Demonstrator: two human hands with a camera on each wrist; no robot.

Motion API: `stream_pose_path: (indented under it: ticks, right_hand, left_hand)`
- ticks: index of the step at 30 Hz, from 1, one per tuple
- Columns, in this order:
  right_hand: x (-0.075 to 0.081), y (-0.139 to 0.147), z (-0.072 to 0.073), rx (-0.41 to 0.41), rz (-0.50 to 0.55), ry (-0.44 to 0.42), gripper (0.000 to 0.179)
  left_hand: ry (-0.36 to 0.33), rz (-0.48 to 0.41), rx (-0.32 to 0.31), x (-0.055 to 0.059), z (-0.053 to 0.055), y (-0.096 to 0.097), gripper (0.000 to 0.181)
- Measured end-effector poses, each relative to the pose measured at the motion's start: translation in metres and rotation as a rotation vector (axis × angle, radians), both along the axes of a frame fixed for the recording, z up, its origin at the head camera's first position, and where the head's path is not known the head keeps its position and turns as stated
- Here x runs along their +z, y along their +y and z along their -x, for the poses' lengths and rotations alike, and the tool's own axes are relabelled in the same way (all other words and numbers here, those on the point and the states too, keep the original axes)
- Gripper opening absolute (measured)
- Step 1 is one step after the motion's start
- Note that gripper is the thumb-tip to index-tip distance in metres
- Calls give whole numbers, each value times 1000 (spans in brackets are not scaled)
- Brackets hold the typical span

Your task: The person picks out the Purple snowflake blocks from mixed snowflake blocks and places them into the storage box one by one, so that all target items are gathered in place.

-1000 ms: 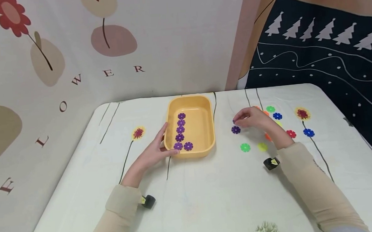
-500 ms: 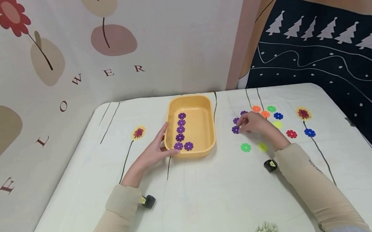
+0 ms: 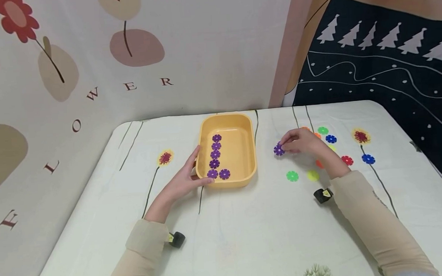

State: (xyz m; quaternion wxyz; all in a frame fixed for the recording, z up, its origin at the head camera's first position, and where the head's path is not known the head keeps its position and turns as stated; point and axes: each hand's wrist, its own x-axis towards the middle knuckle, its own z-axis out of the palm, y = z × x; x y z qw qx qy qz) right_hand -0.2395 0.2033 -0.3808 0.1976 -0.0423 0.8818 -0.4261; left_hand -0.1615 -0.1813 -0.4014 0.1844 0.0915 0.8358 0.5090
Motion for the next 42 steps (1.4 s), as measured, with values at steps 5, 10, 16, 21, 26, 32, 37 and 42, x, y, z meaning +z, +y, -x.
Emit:
stream_pose_path:
  ticks: [5,10,16,21,26,32,37,42]
  right_hand:
    - [14,-13,4,-47,56,23,27]
    - [30,-31,7,-79,90,68,26]
    - [43,-57,11,-71,189,109,25]
    - [48,-82,13,-41,228,140,23]
    - [46,-106,13,-5,267,116,22]
    - [37,-129,14,37,298,84,19]
    - [29,-144,14,82,304,54,17]
    - [17,-156,16,141,247,12,15]
  left_hand:
    - [-2,9,4,1,-1,0,110]
    - [1,18,5,2,-1,1,111]
    - [-6,7,3,2,-1,1,110]
    - [-11,14,9,2,-1,1,111]
    - [-7,14,7,2,-1,1,111]
    - [-6,-1,-6,1,0,0,111]
    - [-11,3,-2,3,-1,0,111]
    - [-14,12,0,2,-1,-1,111]
